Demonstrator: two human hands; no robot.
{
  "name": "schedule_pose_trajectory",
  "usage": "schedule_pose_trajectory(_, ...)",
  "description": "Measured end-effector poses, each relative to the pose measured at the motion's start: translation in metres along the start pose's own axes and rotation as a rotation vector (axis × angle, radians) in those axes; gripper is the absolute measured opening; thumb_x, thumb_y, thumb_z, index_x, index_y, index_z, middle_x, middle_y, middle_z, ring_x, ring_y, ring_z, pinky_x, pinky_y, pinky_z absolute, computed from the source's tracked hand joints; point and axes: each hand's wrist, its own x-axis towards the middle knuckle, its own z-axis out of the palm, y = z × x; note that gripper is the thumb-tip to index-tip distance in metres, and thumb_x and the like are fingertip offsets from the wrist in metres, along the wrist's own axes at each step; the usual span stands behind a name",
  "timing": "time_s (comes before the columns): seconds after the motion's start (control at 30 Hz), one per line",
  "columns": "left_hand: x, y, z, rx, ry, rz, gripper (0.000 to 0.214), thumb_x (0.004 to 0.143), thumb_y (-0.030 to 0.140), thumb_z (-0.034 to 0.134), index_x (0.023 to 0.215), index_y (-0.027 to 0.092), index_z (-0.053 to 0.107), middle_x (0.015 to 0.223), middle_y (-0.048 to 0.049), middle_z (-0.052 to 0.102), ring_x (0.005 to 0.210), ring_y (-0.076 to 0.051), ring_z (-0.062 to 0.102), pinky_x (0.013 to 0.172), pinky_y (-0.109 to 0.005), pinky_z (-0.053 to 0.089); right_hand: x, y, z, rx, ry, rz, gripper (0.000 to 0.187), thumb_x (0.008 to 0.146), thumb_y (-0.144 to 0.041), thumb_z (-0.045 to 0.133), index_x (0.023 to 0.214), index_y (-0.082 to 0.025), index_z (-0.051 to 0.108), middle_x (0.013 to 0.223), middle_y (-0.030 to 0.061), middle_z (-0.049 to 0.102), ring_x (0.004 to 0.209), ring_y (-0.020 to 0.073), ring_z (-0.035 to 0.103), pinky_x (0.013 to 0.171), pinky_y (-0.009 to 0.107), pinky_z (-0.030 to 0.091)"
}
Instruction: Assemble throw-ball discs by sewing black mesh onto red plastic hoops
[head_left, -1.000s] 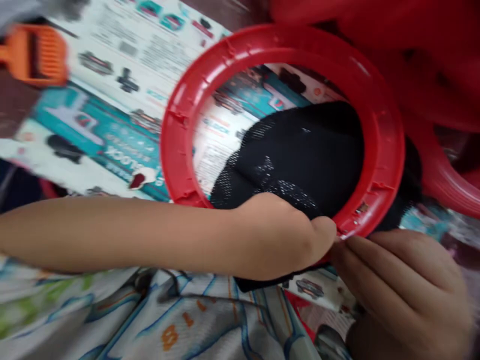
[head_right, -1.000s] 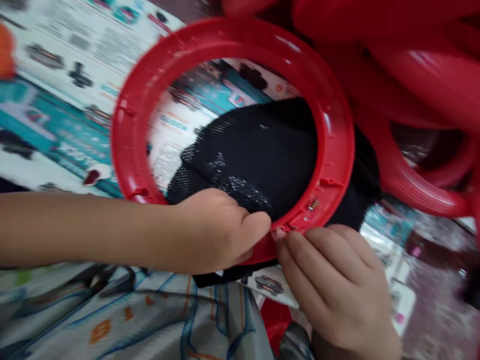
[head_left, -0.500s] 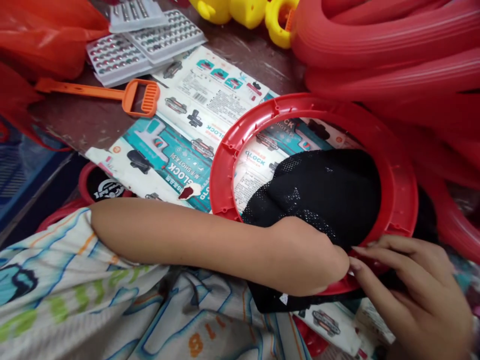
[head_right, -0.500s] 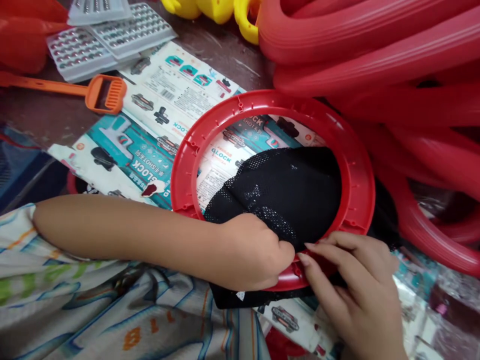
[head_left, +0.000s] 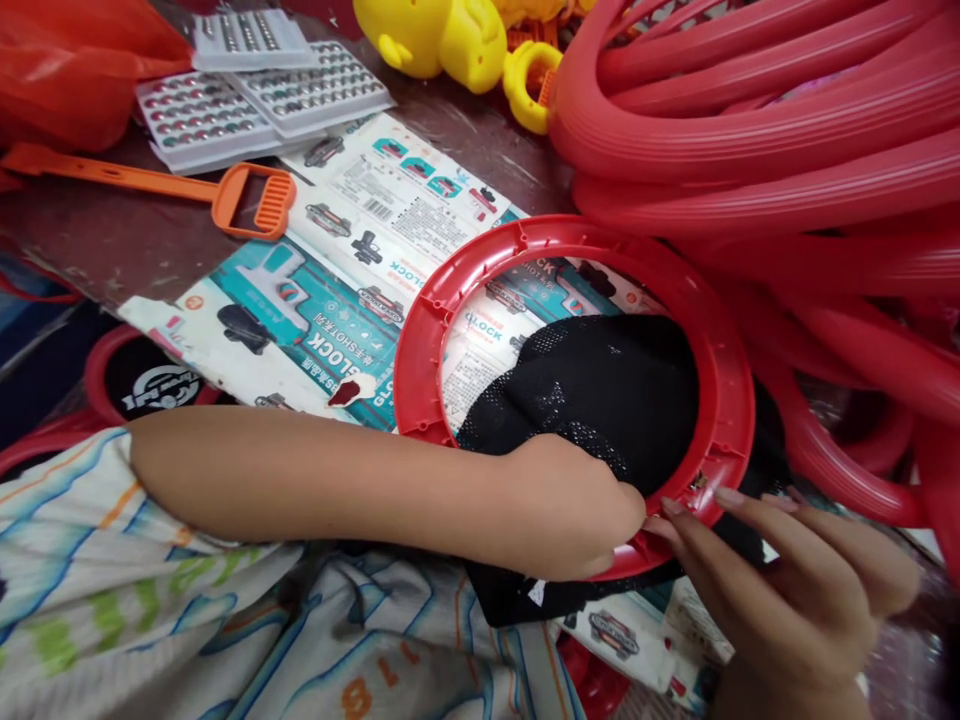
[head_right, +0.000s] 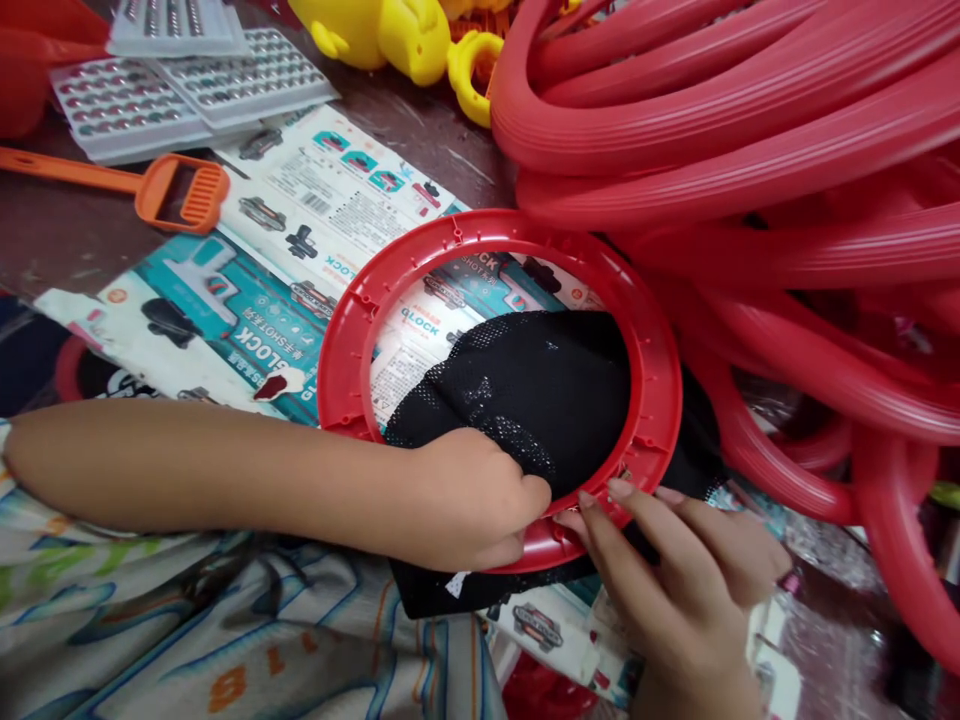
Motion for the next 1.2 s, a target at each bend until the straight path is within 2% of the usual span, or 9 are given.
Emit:
schedule_pose_trajectory(0.13,-0.002,0.003,0.003,0.081,0.011,0.024,0.015,0.087,0.023,0.056,0.093,0.011,0.062,0.073,-0.0123,0.072,0.062,-0.028,0.070,0.045,-0.034,0.049,0.008,-0.012,-0.001,-0.066,-0.002,-0.164,0.032,0.064,-0.002,0.083,0.085,-0.018,0.065,0.089,0.0066,0.065,0.079,0.0219,0.058,0.067,0.036,0.044)
schedule_pose_trajectory(0.3,-0.003,0.003,0.009,0.152,0.077,0.085,0.011,0.085,0.020,0.059,0.091,0.011,0.060,0.068,-0.0098,0.070,0.056,-0.027,0.068,0.042,-0.034,0.048,0.014,-0.027,0.000,0.039,-0.134,0.100,0.007,0.085,-0.014,0.067,0.081,-0.017,0.061,0.093,0.0111,0.064,0.084,0.0235,0.057,0.078,0.041,0.043)
schedule_pose_trajectory(0.47,-0.002,0.003,0.015,0.198,0.079,0.104,0.008,0.084,0.020,0.060,0.084,0.011,0.059,0.060,-0.0074,0.066,0.050,-0.024,0.065,0.039,-0.031,0.044,0.009,-0.044,-0.006,0.142,-0.218,0.344,0.014,0.092,-0.028,0.059,0.087,-0.016,0.065,0.111,0.0146,0.060,0.100,0.0276,0.056,0.084,0.044,0.040)
schedule_pose_trajectory(0.63,-0.009,0.014,0.021,0.379,0.427,0.193,0.014,0.081,0.012,0.053,0.068,0.012,0.059,0.052,-0.0054,0.057,0.045,-0.018,0.055,0.043,-0.029,0.041,0.010,-0.045,-0.008,0.071,-0.162,0.326,0.017,0.092,-0.029,0.059,0.083,-0.017,0.066,0.113,0.0159,0.060,0.095,0.0284,0.055,0.085,0.048,0.039)
schedule_pose_trajectory(0.73,-0.024,0.016,-0.001,0.294,0.456,0.213,0.020,0.082,0.025,0.056,0.065,0.014,0.060,0.057,-0.0043,0.057,0.051,-0.018,0.055,0.050,-0.033,0.045,0.008,-0.040,-0.008,0.040,-0.115,0.367,0.018,0.090,-0.031,0.062,0.076,-0.020,0.065,0.111,0.0121,0.064,0.093,0.0280,0.056,0.087,0.050,0.040)
schedule_pose_trajectory(0.87,-0.056,-0.017,-0.060,0.125,0.490,-0.068,0.028,0.092,0.033,0.047,0.086,0.015,0.066,0.091,-0.0077,0.069,0.092,-0.022,0.063,0.085,-0.037,0.049,0.001,-0.032,-0.008,0.072,0.003,0.477,0.012,0.085,-0.027,0.068,0.073,-0.024,0.067,0.102,0.0046,0.069,0.085,0.0251,0.060,0.085,0.049,0.044)
schedule_pose_trajectory(0.93,-0.070,-0.049,-0.085,0.061,0.617,-0.438,0.032,0.091,0.039,0.048,0.104,0.013,0.063,0.107,-0.0086,0.068,0.102,-0.021,0.059,0.093,-0.036,0.045,-0.003,-0.027,-0.006,0.122,0.063,0.556,0.009,0.079,-0.024,0.072,0.072,-0.029,0.070,0.098,0.0022,0.070,0.081,0.0264,0.061,0.079,0.049,0.046)
schedule_pose_trajectory(1.0,-0.079,-0.083,-0.100,-0.085,0.567,-0.814,0.046,0.090,0.044,0.049,0.119,0.009,0.056,0.122,-0.0135,0.063,0.101,-0.022,0.057,0.090,-0.038,0.045,-0.008,-0.021,0.000,0.144,0.153,0.638,0.013,0.075,-0.023,0.075,0.075,-0.036,0.074,0.093,0.0004,0.070,0.079,0.0290,0.061,0.073,0.051,0.046)
schedule_pose_trajectory(1.2,-0.076,-0.136,-0.108,-0.356,0.227,-0.763,0.058,0.074,0.049,0.066,0.121,0.015,0.059,0.092,-0.0042,0.070,0.073,-0.016,0.064,0.066,-0.026,0.046,-0.005,-0.002,0.008,0.035,0.396,0.551,0.040,0.071,-0.020,0.078,0.100,-0.047,0.075,0.082,-0.0002,0.069,0.070,0.0259,0.062,0.064,0.048,0.048)
